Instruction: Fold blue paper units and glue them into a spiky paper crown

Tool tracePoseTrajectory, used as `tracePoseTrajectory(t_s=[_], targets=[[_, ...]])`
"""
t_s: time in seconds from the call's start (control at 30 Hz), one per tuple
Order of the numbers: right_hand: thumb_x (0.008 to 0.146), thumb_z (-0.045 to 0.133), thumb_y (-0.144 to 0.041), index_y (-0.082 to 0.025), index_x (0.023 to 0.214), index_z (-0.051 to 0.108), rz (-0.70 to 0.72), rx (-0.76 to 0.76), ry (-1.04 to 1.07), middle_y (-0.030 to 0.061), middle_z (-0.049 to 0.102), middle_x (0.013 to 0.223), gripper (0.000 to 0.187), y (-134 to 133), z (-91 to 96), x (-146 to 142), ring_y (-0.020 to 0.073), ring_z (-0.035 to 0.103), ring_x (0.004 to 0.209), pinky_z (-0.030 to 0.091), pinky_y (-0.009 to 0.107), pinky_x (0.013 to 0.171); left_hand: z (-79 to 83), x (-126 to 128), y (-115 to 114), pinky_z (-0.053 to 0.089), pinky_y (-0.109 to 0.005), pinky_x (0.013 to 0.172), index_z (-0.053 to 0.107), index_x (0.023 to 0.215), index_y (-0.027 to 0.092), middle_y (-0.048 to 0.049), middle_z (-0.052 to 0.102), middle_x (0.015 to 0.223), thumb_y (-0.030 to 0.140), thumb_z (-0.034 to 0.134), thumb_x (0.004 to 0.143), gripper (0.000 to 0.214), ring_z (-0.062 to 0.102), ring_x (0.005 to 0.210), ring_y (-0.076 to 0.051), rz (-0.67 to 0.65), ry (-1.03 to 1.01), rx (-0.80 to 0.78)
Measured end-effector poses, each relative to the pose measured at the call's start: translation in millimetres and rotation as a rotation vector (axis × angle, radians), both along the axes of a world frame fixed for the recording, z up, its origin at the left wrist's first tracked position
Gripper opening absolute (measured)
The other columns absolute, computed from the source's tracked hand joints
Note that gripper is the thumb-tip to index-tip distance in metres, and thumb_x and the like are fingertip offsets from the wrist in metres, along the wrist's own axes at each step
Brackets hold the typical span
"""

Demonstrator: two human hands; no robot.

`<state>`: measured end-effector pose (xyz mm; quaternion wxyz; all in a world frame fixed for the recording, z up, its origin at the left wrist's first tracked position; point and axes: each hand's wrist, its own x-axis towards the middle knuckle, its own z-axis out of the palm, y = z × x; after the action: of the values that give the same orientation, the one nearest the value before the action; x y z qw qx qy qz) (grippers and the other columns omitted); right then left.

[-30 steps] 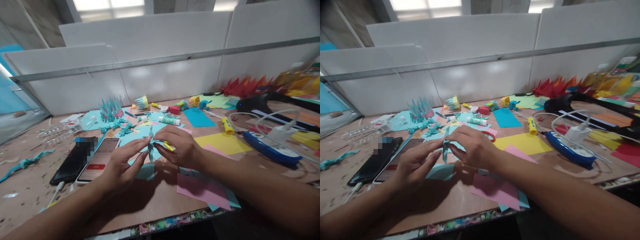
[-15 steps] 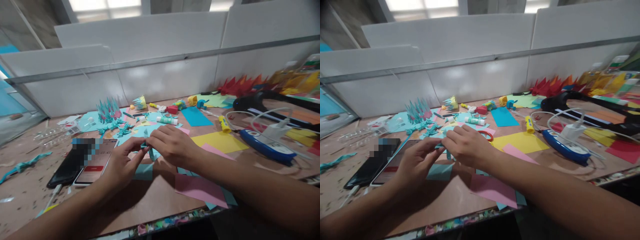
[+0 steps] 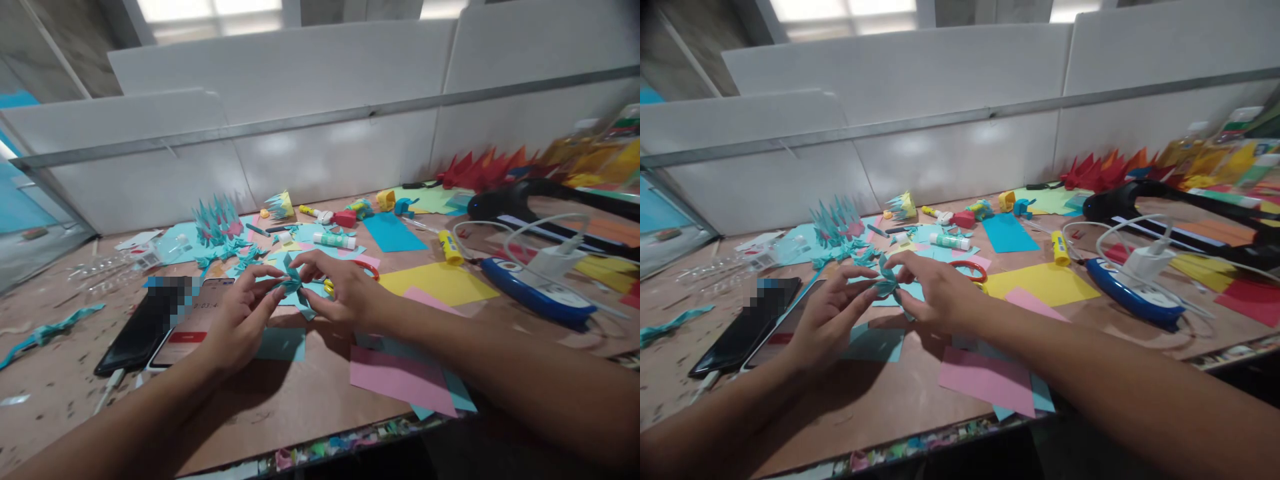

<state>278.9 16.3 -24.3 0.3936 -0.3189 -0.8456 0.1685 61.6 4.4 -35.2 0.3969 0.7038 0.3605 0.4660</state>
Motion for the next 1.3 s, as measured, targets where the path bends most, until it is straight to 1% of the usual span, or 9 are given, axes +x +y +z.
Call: tracePoseTrajectory(t_s=[0.1,0.23,0.33,0.5,0.63,0.77,0.93,1.13,1.3], targets=[[0.089,0.061,-0.017,-0.022,0.126,0.055,0.053,-0.059,-0.028,0.0037,0.068,0.100,0.038,1.6,-1.0,0.2,0.0177,0.067,0.091,0.052,0.031,0.081,-4.3,-4.7,2.9,0.052,-0.026,0.077,0.050,0.109,0.026,0.0003,0.069,0.098,0.029,0.058,0.097,0.015,0.071,0.093,-0.016,0.074,0.153,0.141],[0.086,0.060,-0.010,-0.023,0.122,0.057,0.068,-0.101,0.028,0.0017,0.068,0.095,0.039,4.3,-4.0,0.6,0.0157,0.067,0.089,0.052,0.029,0.080,-5.0,-10.4,8.8,0.049,-0.024,0.071,0.058,0.092,0.023,0.0030,0.066,0.083,0.021,0.060,0.094,0.003,0.067,0.077,-0.013,0.230,0.380,0.405],[0.089,0.061,-0.015,-0.024,0.125,0.056,0.054,-0.132,0.035,0.0021,0.068,0.097,0.037,3.3,-2.8,1.5,0.0161,0.067,0.091,0.053,0.030,0.081,-2.8,-12.3,11.0,0.050,-0.023,0.071,0.065,0.089,0.023,0.0033,0.071,0.082,0.017,0.063,0.091,0.006,0.067,0.074,-0.012,0.244,0.404,0.478],[0.088,0.069,-0.032,-0.025,0.137,0.047,-0.011,-0.092,-0.089,0.0061,0.068,0.111,0.053,-1.8,2.4,3.6,0.0211,0.066,0.102,0.053,0.035,0.084,0.7,-9.1,6.5,0.050,-0.020,0.067,0.072,0.089,0.024,0.0043,0.074,0.079,0.022,0.070,0.089,0.003,0.067,0.070,-0.010,0.232,0.262,0.406],[0.088,0.065,-0.025,-0.025,0.137,0.047,-0.045,0.005,-0.152,0.0070,0.068,0.116,0.052,-2.0,5.7,3.5,0.0225,0.066,0.104,0.053,0.037,0.086,2.9,-7.0,3.4,0.049,-0.019,0.064,0.073,0.087,0.024,0.0048,0.073,0.077,0.021,0.072,0.087,0.003,0.066,0.068,-0.010,0.229,0.181,0.371],[0.087,0.059,-0.018,-0.021,0.133,0.051,0.066,0.080,-0.153,0.0106,0.065,0.127,0.046,-3.0,13.8,6.3,0.0234,0.064,0.110,0.051,0.038,0.094,3.3,-8.4,5.5,0.050,-0.019,0.067,0.073,0.088,0.024,0.0040,0.073,0.078,0.020,0.072,0.086,0.004,0.066,0.070,-0.010,0.164,0.166,0.353],[0.089,0.061,-0.021,-0.021,0.137,0.047,0.140,-0.001,-0.155,0.0107,0.064,0.124,0.050,-4.4,18.7,11.8,0.0236,0.063,0.111,0.051,0.040,0.094,5.8,-7.3,5.7,0.051,-0.022,0.065,0.072,0.088,0.023,0.0022,0.072,0.078,0.020,0.071,0.086,0.004,0.065,0.069,-0.012,0.161,0.132,0.354],[0.087,0.060,-0.013,-0.025,0.126,0.051,0.107,-0.218,0.097,0.0019,0.065,0.099,0.042,0.4,1.2,0.5,0.0159,0.066,0.089,0.054,0.029,0.078,5.7,-6.7,1.6,0.053,-0.024,0.068,0.072,0.088,0.023,0.0006,0.072,0.080,0.023,0.072,0.087,0.001,0.067,0.072,-0.014,0.144,0.149,0.344],[0.084,0.061,-0.009,-0.025,0.118,0.056,0.044,-0.198,0.131,0.0005,0.065,0.096,0.038,-1.6,0.2,-4.2,0.0148,0.065,0.086,0.052,0.027,0.076,2.7,-7.2,1.0,0.053,-0.027,0.071,0.071,0.089,0.023,-0.0007,0.072,0.082,0.023,0.069,0.089,0.002,0.067,0.074,-0.015,0.151,0.176,0.353]])
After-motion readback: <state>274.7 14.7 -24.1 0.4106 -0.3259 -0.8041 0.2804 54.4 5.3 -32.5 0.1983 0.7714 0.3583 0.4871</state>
